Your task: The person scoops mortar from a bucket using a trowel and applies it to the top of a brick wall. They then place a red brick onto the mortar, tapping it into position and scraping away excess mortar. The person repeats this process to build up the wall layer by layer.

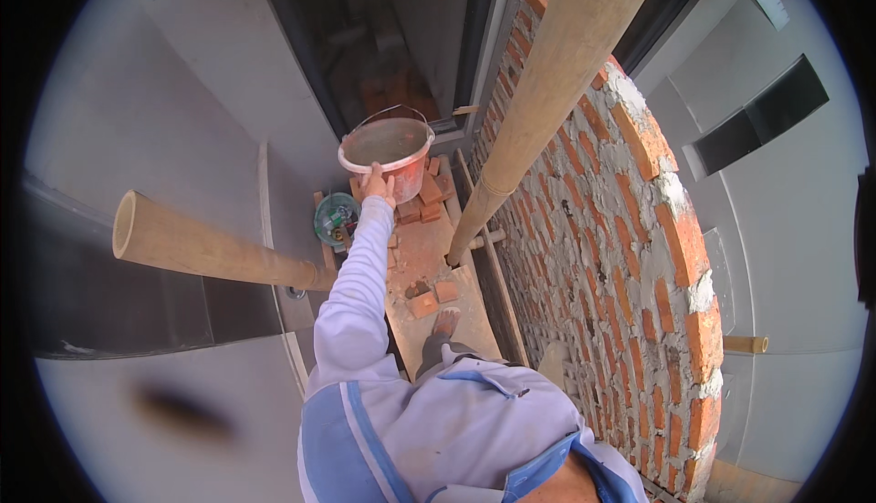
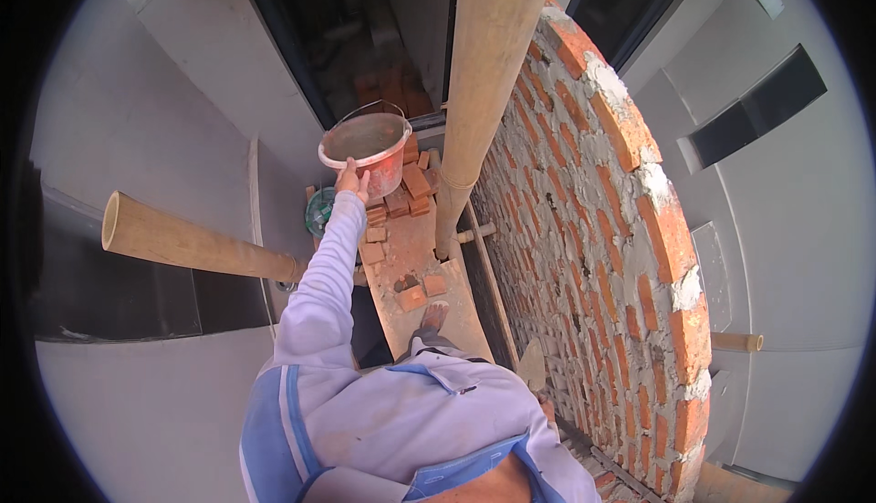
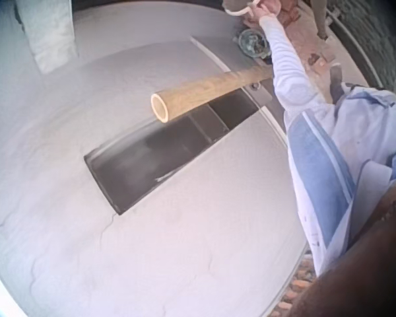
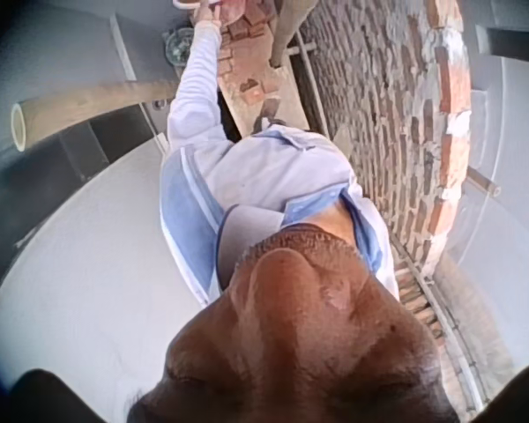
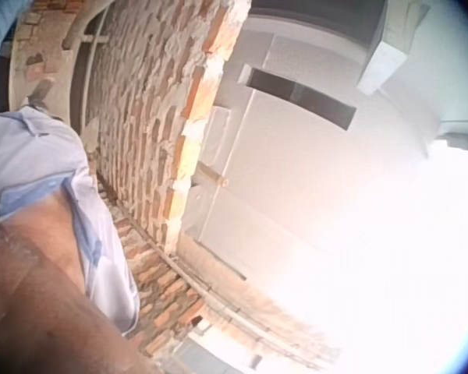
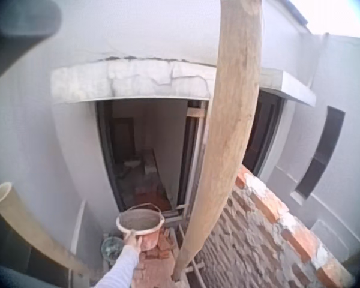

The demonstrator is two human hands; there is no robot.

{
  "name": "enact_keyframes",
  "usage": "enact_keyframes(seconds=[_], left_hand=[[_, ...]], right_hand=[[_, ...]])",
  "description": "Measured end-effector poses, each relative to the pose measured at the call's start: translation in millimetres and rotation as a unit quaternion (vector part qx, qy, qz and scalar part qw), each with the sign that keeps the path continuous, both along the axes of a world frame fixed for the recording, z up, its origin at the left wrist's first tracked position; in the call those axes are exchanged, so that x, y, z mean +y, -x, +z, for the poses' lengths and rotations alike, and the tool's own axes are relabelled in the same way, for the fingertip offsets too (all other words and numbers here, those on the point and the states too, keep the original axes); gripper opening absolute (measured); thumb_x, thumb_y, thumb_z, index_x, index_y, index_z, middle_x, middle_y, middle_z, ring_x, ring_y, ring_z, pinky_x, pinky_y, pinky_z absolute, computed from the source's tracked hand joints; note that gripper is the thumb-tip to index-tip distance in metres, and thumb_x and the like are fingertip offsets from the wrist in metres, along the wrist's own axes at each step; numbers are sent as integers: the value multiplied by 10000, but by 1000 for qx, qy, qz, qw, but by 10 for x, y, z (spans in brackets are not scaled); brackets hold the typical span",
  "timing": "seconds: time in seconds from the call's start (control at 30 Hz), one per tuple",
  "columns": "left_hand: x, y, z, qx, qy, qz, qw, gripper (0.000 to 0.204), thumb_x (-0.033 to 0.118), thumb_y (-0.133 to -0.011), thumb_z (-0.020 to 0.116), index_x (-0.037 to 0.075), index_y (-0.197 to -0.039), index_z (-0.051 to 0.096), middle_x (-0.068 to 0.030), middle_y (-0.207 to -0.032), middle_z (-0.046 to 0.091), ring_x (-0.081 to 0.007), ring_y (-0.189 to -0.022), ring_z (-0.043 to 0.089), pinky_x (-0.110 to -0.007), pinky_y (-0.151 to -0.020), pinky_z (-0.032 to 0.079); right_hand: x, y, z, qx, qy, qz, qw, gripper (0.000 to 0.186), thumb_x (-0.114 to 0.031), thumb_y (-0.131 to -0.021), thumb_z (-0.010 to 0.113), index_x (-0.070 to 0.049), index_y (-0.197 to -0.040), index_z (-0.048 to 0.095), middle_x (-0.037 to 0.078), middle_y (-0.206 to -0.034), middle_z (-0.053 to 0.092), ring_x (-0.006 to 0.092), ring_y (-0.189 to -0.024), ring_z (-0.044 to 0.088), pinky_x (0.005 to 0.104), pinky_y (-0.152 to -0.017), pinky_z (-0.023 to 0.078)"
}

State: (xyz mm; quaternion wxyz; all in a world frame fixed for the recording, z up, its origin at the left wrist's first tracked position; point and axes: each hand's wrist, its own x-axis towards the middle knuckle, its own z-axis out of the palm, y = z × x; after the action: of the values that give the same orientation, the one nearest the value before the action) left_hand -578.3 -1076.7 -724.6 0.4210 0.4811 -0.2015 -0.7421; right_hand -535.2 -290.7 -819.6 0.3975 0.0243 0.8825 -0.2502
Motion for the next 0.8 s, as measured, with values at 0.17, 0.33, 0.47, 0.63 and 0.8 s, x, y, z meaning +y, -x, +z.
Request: enact_keyframes(seconds=[0.17,0.33,0.47,0.63,0.8], left_hand=[[-1004,644,1036,-195,170,-95,961,626,382,-898,649,46,-1378,428,-172,-1390,454,-297,-1196,532,-384,-891,542],[185,-122,284,-137,278,-315,897,413,251,-903,660,79,-1264,559,-94,-1251,583,-203,-1154,555,-370,-909,509],[2297,-1630,-1099,-382,148,-530,742,487,358,-883,659,2,-1206,576,-182,-1178,635,-261,-1157,587,-328,-993,441],[4788,-3260,-1534,-334,-159,-586,721,776,578,-863,578,8,-1371,437,-189,-1350,505,-276,-1267,480,-349,-1051,372],[5452,-3508,-774,-284,-278,-399,826,752,513,-894,573,13,-1415,362,-163,-1416,422,-271,-1283,453,-348,-1037,379]], right_hand=[[-325,382,6,20,-4,49,999,357,-374,-871,537,-51,-948,667,193,-825,662,354,-843,641,437,-743,498],[-462,675,-103,34,-12,105,994,357,-366,-878,527,-42,-936,665,188,-797,659,350,-823,645,431,-724,504],[-391,1049,-393,79,-30,202,976,358,-360,-883,519,-35,-927,664,184,-775,657,347,-806,648,426,-709,508],[-272,1379,-696,158,-71,367,914,360,-352,-890,510,-27,-915,663,179,-747,655,343,-785,651,419,-690,514],[-1219,1790,-349,-329,-140,173,918,219,-212,-861,583,-50,-1001,624,99,-641,597,218,-493,592,378,-444,463]])
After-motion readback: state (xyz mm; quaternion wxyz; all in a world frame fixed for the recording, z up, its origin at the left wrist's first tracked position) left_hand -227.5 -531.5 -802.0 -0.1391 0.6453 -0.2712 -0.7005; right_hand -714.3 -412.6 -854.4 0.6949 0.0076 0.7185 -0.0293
